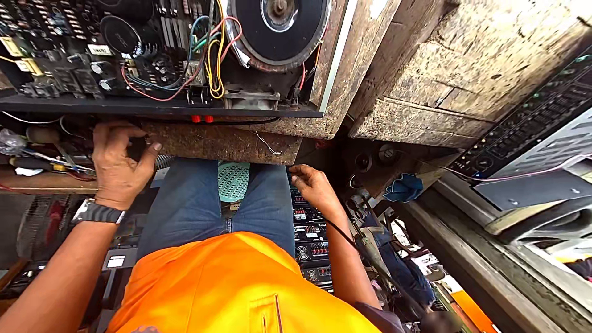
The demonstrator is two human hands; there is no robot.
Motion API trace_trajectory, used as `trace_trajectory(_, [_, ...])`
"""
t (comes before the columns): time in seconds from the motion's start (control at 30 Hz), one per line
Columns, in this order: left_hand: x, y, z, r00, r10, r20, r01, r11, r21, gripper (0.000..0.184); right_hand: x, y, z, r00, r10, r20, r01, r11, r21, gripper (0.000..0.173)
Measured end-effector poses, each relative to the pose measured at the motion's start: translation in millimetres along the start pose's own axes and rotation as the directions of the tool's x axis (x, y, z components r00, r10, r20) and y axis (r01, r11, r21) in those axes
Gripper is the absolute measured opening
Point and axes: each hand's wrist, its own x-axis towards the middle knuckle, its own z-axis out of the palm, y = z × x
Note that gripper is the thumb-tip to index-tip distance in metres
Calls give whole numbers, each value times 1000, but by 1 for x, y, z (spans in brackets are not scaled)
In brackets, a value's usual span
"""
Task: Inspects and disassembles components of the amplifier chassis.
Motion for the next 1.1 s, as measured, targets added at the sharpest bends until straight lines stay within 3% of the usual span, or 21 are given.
trace_trajectory(0.07, [3,5,3,998,57,-22,-58,998,-4,42,8,-3,16,961,-118,-250,130,991,32,19])
trace_trajectory(0.17, [14,17,15,987,161,-28,-161,987,15,37,23,-22,7,740,-284,-610,354,935,-5,19])
trace_trajectory(0.23, [18,21,27,983,178,-52,-178,984,16,35,36,-38,-24,606,-409,-682,456,881,-124,20])
trace_trajectory(0.3, [19,24,31,986,142,-84,-141,990,23,30,52,-56,-65,586,-572,-573,514,810,-282,23])
trace_trajectory(0.37, [18,26,29,989,115,-92,-111,993,48,26,69,-74,-103,659,-680,-320,551,727,-411,29])
trace_trajectory(0.47, [15,21,23,996,86,-28,-84,994,73,30,85,-101,-124,748,-663,10,547,608,-575,36])
trace_trajectory(0.57, [13,13,24,998,42,-56,-36,993,114,40,95,-112,-126,716,-691,98,590,525,-613,34])
trace_trajectory(0.63, [17,13,31,991,29,-132,-14,994,111,43,100,-114,-132,709,-692,135,640,551,-536,33])
trace_trajectory(0.7, [21,14,37,979,40,-202,-15,992,123,45,105,-116,-138,739,-639,215,656,607,-449,35])
trace_trajectory(0.8, [23,7,40,968,79,-240,-43,988,151,44,112,-124,-143,786,-528,322,604,544,-583,32])
trace_trajectory(1.1, [25,7,38,938,226,-262,-184,967,175,20,122,-131,-158,600,-596,533,743,167,-648,23])
